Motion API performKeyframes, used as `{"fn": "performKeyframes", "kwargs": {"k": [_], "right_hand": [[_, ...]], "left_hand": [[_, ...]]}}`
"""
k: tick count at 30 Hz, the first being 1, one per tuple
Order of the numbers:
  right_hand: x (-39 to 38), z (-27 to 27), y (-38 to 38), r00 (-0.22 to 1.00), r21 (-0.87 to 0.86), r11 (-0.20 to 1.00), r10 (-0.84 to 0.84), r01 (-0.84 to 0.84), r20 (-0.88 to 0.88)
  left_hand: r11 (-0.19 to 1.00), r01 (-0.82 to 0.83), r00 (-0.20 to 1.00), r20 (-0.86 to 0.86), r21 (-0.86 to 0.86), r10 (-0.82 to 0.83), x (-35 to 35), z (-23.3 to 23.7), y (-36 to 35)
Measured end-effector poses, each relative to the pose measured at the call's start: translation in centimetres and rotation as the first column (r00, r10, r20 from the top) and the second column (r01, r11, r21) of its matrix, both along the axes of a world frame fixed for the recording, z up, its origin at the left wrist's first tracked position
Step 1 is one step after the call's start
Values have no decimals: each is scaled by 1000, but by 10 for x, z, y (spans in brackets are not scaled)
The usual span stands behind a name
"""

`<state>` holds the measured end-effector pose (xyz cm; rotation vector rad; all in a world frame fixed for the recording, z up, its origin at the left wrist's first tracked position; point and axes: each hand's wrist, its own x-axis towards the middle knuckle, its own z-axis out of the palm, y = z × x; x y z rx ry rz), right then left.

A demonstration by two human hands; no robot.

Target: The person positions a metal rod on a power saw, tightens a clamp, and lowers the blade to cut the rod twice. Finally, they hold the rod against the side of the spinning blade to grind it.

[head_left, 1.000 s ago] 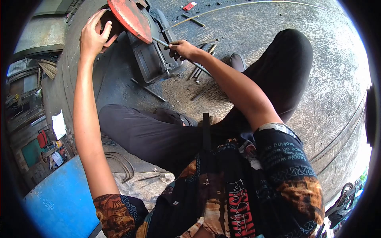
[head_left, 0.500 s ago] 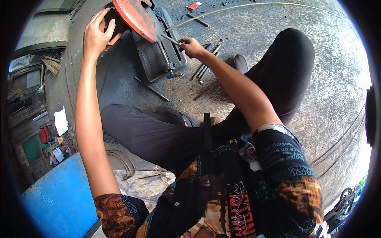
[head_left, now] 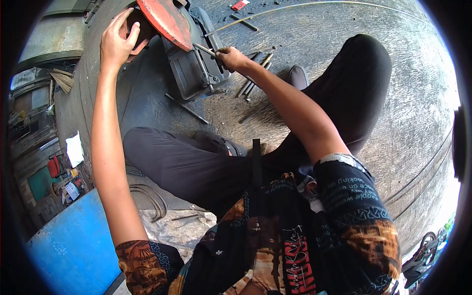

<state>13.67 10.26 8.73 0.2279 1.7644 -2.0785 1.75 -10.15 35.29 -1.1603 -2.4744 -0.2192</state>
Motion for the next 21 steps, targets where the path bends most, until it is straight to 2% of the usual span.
{"fn": "performKeyframes", "kwargs": {"k": [5,7,8,10,16,21], "right_hand": [[-1,-1,-4,999,93,996,-8,5,36],[1,-1,-5,952,441,890,29,114,-304],[3,0,-5,953,442,890,29,113,-303],[9,4,-3,911,546,817,66,185,-408],[22,12,2,832,587,762,118,274,-542],[20,17,-2,833,615,732,120,293,-540]], "left_hand": [[1000,-2,1000,-6,-5,2,0,0,1],[1000,-5,1000,-1,-1,5,0,0,0],[1000,-6,1000,0,0,6,0,-1,0],[1000,5,1000,-10,8,-5,-1,-1,0],[1000,15,1000,-6,7,-15,-1,0,0],[1000,0,1000,-13,-4,0,-1,0,0]]}}
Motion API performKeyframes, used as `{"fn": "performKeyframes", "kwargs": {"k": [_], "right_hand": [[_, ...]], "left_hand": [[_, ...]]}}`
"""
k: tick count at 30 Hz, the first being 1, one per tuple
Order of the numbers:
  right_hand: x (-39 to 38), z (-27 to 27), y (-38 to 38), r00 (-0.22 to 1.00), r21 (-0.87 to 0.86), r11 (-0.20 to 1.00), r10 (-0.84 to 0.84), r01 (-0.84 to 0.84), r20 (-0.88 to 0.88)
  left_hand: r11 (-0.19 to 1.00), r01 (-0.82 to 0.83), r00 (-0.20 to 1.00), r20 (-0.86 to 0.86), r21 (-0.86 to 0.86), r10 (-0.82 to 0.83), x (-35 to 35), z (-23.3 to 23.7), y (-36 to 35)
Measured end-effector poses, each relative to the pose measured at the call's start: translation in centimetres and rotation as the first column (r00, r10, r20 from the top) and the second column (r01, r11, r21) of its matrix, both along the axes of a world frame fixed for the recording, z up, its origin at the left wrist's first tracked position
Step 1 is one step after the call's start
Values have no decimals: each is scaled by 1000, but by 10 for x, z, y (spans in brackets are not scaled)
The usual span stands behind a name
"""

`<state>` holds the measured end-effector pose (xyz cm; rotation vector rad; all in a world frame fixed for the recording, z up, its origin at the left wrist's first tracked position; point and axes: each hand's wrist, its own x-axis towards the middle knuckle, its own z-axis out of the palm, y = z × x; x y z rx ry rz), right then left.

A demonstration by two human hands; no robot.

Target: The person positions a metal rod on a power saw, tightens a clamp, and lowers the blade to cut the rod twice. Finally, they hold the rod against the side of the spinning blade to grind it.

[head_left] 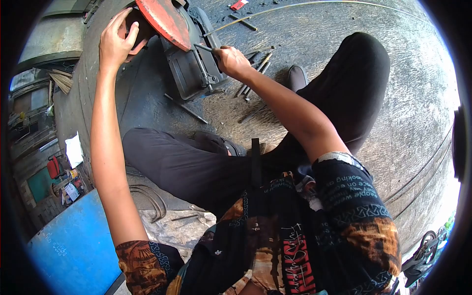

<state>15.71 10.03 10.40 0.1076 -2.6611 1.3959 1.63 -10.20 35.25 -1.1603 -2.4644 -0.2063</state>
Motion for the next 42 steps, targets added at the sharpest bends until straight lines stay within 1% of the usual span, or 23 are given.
{"fn": "performKeyframes", "kwargs": {"k": [5,7,8,10,11,14,18,20,22,23,24,25,26,27,28,29,30,32,33,37,39,40,42], "right_hand": [[0,9,0,999,10,1000,20,-20,42],[-4,14,1,989,-207,978,40,-10,142],[-3,14,3,989,-208,978,44,-13,144],[-8,12,12,975,-356,934,55,27,217],[-12,6,16,946,-341,940,91,22,310],[-14,-10,27,920,-376,925,98,56,380],[-19,-18,27,950,-296,954,124,-35,288],[-23,-23,27,941,-287,957,138,-46,310],[-27,-27,25,965,-284,958,102,-30,242],[-29,-28,27,957,-268,963,110,-36,270],[-33,-29,27,956,-268,963,113,-38,270],[-39,-25,28,949,-203,979,77,-14,305],[-42,-21,28,941,-136,991,39,7,337],[-46,-18,32,935,-40,999,23,-10,353],[-52,-13,36,936,-37,999,24,-11,351],[-59,-8,39,953,61,998,6,-26,304],[-64,-4,44,967,160,986,-7,-35,256],[-76,8,50,968,202,977,10,-63,253],[-79,12,54,970,212,975,12,-66,245],[-88,5,58,972,194,979,10,-57,233],[-88,-1,60,970,180,982,19,-64,242],[-88,-2,61,969,172,983,21,-65,248],[-87,-3,62,969,168,984,14,-57,245]], "left_hand": [[1000,2,1000,-9,-3,-2,-1,-1,0],[1000,-13,1000,12,12,13,-1,-1,1],[1000,-16,1000,14,11,16,1,-1,0],[1000,-4,1000,3,14,4,2,0,1],[1000,-5,1000,2,12,5,2,0,1],[1000,-12,1000,13,21,12,3,0,1],[999,-21,999,29,27,20,10,4,7],[999,-26,999,43,24,25,10,5,7],[995,-74,997,42,70,72,8,3,6],[995,-76,996,41,70,74,3,-1,1],[982,-136,988,-59,131,144,-3,-5,-4],[963,-186,964,-155,196,218,-4,-5,-5],[962,-188,963,-157,196,220,-5,-4,-7],[762,-528,839,367,374,401,-5,-2,-9],[461,-831,487,808,311,332,-7,-2,-10],[379,-857,390,920,351,31,-9,-7,-13],[377,-856,391,920,352,28,-11,-8,-16],[428,-891,87,982,153,-170,-10,-2,-15],[447,-879,91,980,162,-176,-14,-4,-20],[425,-880,128,967,213,-219,-13,-7,-21],[429,-866,195,964,256,-182,-14,-8,-22],[427,-868,196,964,255,-179,-18,-6,-24],[459,-866,141,978,196,-151,-29,1,-25]]}}
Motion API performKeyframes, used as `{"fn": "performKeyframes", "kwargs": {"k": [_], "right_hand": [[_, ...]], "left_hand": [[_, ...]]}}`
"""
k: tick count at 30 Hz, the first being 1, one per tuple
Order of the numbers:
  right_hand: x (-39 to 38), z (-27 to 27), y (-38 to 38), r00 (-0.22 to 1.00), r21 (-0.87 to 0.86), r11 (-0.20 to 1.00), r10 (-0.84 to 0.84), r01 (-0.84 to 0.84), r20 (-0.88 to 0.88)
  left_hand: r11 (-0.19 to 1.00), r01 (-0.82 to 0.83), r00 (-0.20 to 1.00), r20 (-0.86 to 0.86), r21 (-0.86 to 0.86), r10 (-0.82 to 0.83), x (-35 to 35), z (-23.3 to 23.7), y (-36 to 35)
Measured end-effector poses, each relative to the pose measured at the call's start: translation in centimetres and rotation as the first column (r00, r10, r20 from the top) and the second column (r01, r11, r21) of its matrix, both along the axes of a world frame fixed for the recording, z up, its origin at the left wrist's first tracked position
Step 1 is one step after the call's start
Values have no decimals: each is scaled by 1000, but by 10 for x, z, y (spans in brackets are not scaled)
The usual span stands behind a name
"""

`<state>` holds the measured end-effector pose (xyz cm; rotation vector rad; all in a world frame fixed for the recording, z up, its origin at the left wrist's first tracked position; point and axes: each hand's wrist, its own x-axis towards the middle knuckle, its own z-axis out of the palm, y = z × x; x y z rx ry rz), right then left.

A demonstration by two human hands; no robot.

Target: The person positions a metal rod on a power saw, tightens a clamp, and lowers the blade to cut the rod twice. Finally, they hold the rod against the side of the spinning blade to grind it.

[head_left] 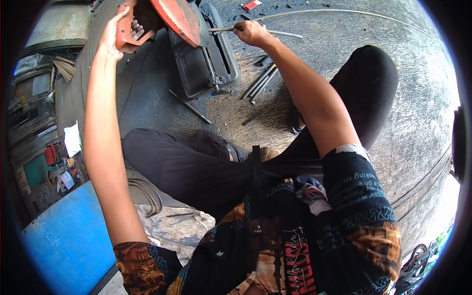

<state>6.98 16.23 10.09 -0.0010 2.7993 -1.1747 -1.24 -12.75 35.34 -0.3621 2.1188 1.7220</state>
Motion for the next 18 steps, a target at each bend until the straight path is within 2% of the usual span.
{"fn": "performKeyframes", "kwargs": {"k": [3,5,6,7,8,9,10,11,12,14,15,16,18], "right_hand": [[-7,-4,-3,1000,-33,999,-14,13,-8],[-8,3,-6,997,52,996,71,-69,-40],[-9,7,-7,997,52,996,70,-68,-38],[-11,12,-8,992,124,986,116,-111,-41],[-12,16,-9,986,196,969,164,-153,-40],[-15,22,-10,981,249,954,184,-164,-61],[-18,24,-10,980,248,954,188,-167,-61],[-22,26,-10,973,282,941,217,-187,-81],[-26,27,-10,964,317,926,246,-204,-100],[-33,30,-15,954,353,904,288,-240,-88],[-36,31,-16,948,391,884,309,-257,-76],[-35,36,-17,942,427,862,330,-274,-62],[-30,42,-15,940,446,851,338,-279,-57]], "left_hand": [[1000,-6,1000,-12,-18,6,4,0,1],[999,4,1000,0,-33,-4,7,1,5],[977,-45,992,-122,-207,20,8,0,8],[924,-112,970,-243,-366,21,7,-2,8],[924,-111,970,-241,-366,22,4,-5,5],[730,-235,772,-580,-642,-261,-1,-5,2],[478,-471,439,-667,-741,-602,-4,-6,-1],[567,-431,256,-698,-702,-669,11,0,16],[567,-431,256,-698,-702,-669,22,5,27],[587,-183,72,-606,-789,-792,33,9,35],[460,-134,389,-473,-878,-791,33,13,26],[459,-132,389,-472,-879,-792,32,13,29],[561,-190,61,-580,-806,-812,31,11,37]]}}
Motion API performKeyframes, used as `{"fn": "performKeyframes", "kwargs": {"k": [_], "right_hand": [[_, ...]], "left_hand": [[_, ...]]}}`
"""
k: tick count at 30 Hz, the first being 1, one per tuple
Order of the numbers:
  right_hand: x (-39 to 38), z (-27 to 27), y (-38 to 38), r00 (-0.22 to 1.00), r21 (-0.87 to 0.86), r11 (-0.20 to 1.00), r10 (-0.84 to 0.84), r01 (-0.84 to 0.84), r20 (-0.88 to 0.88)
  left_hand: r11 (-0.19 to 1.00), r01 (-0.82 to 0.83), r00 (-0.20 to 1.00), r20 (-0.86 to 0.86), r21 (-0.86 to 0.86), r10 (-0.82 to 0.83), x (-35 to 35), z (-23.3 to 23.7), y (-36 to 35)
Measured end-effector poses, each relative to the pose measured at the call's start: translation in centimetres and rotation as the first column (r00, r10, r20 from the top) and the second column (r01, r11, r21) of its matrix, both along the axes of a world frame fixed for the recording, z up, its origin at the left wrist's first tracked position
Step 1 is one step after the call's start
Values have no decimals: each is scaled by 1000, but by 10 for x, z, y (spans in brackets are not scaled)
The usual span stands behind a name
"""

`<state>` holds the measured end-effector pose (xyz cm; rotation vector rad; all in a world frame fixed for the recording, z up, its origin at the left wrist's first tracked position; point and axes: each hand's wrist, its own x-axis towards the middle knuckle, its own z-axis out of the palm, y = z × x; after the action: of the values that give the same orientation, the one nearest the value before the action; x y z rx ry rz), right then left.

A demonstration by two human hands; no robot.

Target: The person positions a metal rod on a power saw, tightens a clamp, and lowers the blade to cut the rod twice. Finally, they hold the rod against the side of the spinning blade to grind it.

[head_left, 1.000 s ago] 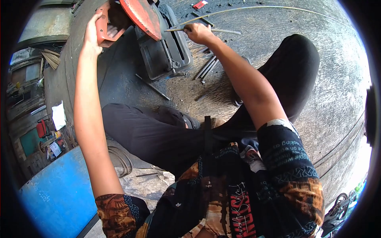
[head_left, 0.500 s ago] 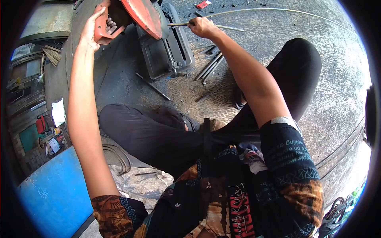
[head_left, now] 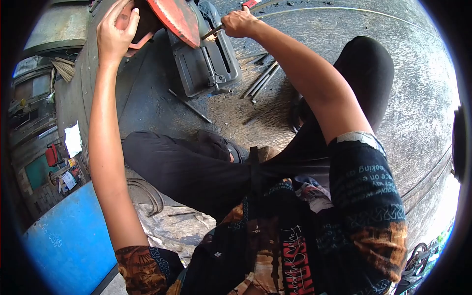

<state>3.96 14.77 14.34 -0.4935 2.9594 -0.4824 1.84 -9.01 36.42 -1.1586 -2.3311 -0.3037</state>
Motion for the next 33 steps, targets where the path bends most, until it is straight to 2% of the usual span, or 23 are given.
{"fn": "performKeyframes", "kwargs": {"k": [2,9,11,16,21,33], "right_hand": [[2,-4,1,999,-62,998,1,2,49],[6,-9,-2,998,-125,991,-37,42,47],[5,-8,-3,992,-180,978,-90,106,93],[9,-4,-1,996,-110,993,-35,44,81],[14,-6,-4,991,-191,975,-101,116,89],[17,-20,-5,986,-237,961,-112,139,123]], "left_hand": [[1000,-19,1000,4,0,19,1,-1,0],[998,-65,998,6,21,65,2,-1,-2],[997,-70,998,7,17,70,2,-1,-2],[997,-72,997,9,1,72,0,-1,-3],[995,-96,995,16,12,96,0,-2,-3],[993,-115,993,4,11,115,0,-2,-4]]}}
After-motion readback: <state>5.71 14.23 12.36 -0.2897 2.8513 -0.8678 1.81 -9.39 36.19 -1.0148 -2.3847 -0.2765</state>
